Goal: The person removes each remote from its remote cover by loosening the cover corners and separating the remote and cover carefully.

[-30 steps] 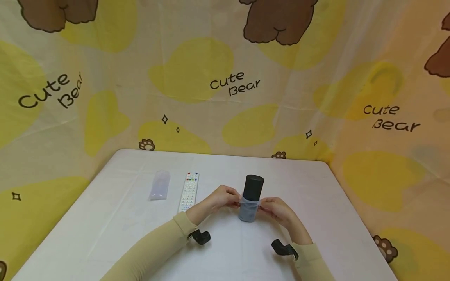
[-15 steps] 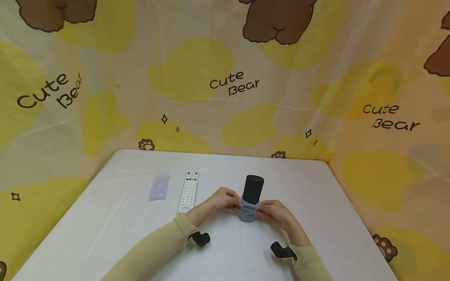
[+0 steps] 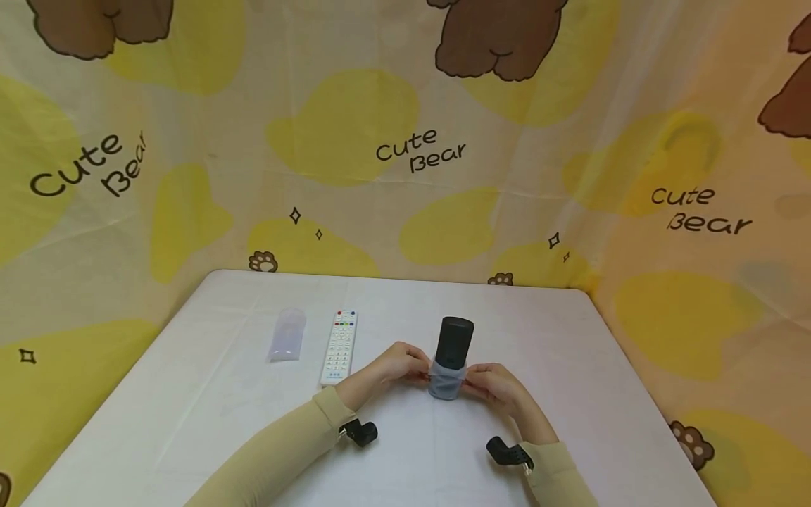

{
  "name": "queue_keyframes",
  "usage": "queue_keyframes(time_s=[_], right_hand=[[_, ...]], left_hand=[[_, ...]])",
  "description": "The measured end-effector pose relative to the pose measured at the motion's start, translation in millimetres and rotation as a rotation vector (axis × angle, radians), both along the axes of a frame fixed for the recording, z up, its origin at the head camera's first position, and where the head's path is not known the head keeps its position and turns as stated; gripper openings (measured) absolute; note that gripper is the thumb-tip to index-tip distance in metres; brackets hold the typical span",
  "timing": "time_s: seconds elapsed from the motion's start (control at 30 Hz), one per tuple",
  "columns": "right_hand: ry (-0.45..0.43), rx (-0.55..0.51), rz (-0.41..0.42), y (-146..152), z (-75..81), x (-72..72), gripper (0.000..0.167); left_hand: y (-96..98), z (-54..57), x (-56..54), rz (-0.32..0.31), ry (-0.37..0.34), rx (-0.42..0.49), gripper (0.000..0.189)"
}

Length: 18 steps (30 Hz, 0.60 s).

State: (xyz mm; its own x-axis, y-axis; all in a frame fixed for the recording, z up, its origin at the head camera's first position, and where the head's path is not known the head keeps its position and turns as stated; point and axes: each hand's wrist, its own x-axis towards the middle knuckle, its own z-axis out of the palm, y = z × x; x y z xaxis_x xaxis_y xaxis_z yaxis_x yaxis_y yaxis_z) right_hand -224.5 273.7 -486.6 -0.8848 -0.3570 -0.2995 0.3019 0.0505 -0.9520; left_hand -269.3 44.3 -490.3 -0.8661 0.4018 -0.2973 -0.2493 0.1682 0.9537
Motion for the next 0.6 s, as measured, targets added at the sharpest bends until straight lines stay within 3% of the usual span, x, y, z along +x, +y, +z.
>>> queue_keyframes(time_s=[0.6], right_hand=[[-0.003,0.088,-0.014,-0.9,-1.0,0.2,0.020]], left_hand=[[-0.5,-5.3,1.0,-0.013,-0.004,0.015,0.008]])
